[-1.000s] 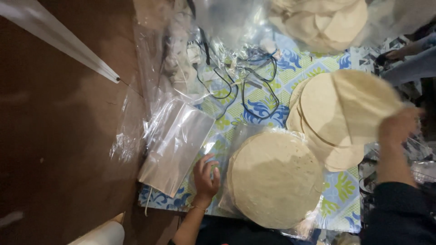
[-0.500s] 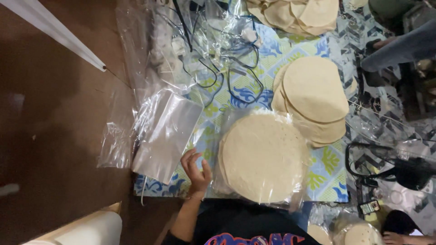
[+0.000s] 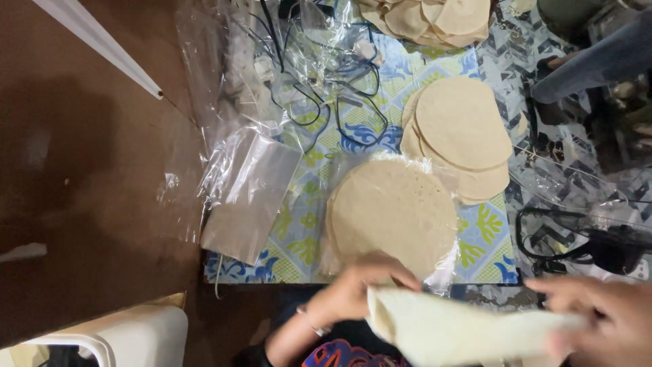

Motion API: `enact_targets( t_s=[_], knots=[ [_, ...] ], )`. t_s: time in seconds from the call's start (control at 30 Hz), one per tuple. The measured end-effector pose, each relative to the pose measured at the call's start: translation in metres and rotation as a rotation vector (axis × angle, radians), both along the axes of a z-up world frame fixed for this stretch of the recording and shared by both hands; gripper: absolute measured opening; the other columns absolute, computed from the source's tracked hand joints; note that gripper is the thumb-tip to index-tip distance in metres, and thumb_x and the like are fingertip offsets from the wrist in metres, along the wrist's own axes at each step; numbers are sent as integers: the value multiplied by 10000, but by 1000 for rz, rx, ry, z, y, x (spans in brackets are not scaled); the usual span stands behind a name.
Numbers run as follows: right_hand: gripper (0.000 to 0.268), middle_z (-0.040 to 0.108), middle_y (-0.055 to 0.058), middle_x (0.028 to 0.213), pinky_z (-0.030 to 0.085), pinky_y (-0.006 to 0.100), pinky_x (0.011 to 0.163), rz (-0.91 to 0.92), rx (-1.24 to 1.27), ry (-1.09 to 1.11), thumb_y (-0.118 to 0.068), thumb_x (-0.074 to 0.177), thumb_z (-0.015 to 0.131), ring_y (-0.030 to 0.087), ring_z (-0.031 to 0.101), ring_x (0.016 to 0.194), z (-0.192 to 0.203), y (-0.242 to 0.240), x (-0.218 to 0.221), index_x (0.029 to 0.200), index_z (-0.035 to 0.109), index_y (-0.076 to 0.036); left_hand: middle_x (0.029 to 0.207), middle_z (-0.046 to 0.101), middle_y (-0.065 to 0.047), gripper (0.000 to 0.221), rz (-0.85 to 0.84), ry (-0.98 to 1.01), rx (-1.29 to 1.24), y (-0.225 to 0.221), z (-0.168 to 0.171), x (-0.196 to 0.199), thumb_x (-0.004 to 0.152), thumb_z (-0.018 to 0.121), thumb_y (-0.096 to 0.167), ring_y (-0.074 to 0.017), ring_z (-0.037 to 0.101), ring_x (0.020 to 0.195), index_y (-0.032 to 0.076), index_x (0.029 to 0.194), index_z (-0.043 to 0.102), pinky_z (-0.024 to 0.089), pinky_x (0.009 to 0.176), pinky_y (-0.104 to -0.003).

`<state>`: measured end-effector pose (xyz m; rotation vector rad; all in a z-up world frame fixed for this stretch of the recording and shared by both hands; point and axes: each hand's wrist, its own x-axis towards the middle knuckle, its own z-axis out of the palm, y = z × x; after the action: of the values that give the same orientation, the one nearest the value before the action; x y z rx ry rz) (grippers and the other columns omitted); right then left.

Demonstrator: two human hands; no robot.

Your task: The person stacks several flatbreads by hand, then opens a plastic bag and slides the stack inside on a table.

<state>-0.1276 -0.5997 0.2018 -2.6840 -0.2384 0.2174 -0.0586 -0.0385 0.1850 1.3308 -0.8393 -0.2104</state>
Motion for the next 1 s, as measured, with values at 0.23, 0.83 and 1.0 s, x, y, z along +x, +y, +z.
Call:
enact_targets(
  t_s=[0.23, 0.83, 1.0],
  knots=[
    [215, 749, 43, 996, 590, 270, 711, 165, 262, -235, -76, 847, 728, 115, 742, 827, 60, 159, 123, 1048, 758, -146, 1079, 774, -37, 284, 457, -1, 206, 11, 32, 75, 859, 826, 163, -171, 758, 953, 114, 1128, 752, 592, 854, -316],
    [79, 771, 65, 1157, 585, 292, 869, -103, 395, -186, 14, 907, 699, 185, 751, 1053, -134, 218, 55, 961, 713, -41, 1464, 594, -32, 236, 491, -406, 765, 38, -135, 32, 798, 769, 59, -270, 495, 1419, 172, 1004, 745, 257, 1210, -620],
    [73, 766, 62, 1198, 601, 305, 967, -39, 409, -220, -42, 906, 686, 164, 743, 1092, -82, 214, 64, 958, 725, -75, 1342, 691, -17, 222, 380, -413, 659, 44, -70, 40, 777, 763, 89, -257, 561, 1354, 144, 991, 740, 295, 1196, -599]
  ],
)
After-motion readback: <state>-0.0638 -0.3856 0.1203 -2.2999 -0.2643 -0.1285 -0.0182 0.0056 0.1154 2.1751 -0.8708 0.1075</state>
